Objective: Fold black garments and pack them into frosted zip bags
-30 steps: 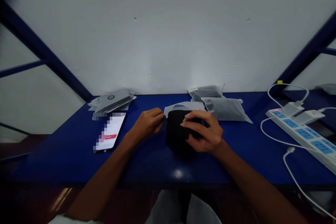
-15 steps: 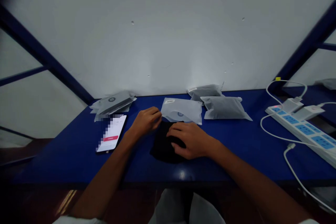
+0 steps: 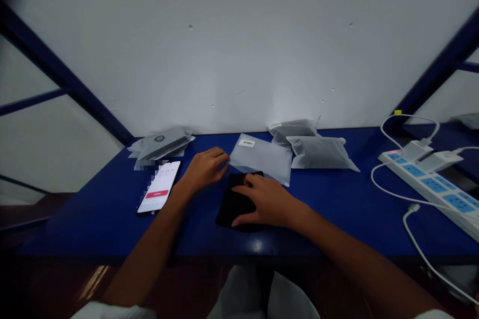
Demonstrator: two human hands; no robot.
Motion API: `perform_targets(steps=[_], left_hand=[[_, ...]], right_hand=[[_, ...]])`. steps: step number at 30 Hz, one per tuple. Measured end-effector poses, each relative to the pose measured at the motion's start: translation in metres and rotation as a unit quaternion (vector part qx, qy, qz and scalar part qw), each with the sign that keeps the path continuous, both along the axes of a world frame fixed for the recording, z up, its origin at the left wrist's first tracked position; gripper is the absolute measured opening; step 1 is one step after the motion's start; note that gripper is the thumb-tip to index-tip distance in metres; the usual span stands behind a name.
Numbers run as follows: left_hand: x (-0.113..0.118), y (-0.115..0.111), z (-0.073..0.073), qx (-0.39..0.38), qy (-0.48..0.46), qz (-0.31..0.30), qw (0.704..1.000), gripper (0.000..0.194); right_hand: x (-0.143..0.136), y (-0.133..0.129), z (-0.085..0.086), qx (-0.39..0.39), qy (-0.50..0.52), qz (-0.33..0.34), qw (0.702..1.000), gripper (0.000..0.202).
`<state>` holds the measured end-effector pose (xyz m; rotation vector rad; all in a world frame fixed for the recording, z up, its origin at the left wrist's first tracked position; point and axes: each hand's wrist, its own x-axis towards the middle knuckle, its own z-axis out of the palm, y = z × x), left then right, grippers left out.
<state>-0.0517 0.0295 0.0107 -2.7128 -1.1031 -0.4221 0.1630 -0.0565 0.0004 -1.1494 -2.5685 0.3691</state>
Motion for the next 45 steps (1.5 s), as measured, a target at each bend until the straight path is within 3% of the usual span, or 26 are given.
perform_targets(steps=[2,5,8,10,13,16,19,25,29,33,37,41,45], left_hand=[[-0.002,-0.004,0.006,-0.018,-0.057,-0.023,0.998,0.018],[0.001,-0.013,0.014,-0.075,-0.168,-0.083,0.979,0.019],[0.012,-0.024,0.018,-0.184,-0.173,-0.161,0.954,0.022],[0.019,-0.029,0.016,-0.241,-0.117,-0.179,0.947,0.029],[0.022,-0.03,0.011,-0.284,-0.059,-0.145,0.946,0.038],[0.017,-0.026,0.01,-0.323,-0.064,-0.125,0.936,0.04],[0.011,-0.02,0.01,-0.364,-0.067,-0.125,0.921,0.046],[0.005,-0.013,0.017,-0.4,-0.045,-0.217,0.889,0.026],[-0.015,-0.008,0.033,-0.421,-0.062,-0.237,0.873,0.026],[-0.048,-0.002,0.043,-0.457,-0.075,-0.177,0.868,0.037],[-0.07,0.003,0.039,-0.469,-0.093,-0.067,0.876,0.045],[-0.074,0.004,0.037,-0.504,-0.095,0.043,0.857,0.042],[-0.069,0.002,0.039,-0.509,-0.086,0.094,0.851,0.029]], right_hand=[[0.005,0.001,0.007,-0.037,0.043,-0.006,0.998,0.072],[0.018,0.005,0.018,-0.07,0.109,-0.032,0.991,0.043],[0.033,0.012,0.022,-0.061,0.123,-0.06,0.989,0.026],[0.039,0.016,0.021,-0.078,0.115,-0.056,0.989,0.029],[0.04,0.019,0.015,-0.117,0.099,-0.021,0.988,0.045],[0.037,0.021,0.012,-0.14,0.09,0.003,0.986,0.056],[0.036,0.021,0.012,-0.157,0.09,0.015,0.983,0.054],[0.037,0.02,0.013,-0.195,0.11,0.066,0.972,0.061],[0.039,0.021,0.016,-0.216,0.078,0.038,0.973,0.073],[0.038,0.024,0.018,-0.183,0.062,0.004,0.981,0.065],[0.025,0.023,0.009,-0.106,0.068,0.002,0.992,0.062],[0.008,0.018,-0.004,-0.019,0.003,-0.032,0.999,0.074],[-0.007,0.01,-0.01,0.067,-0.044,-0.077,0.994,0.063]])
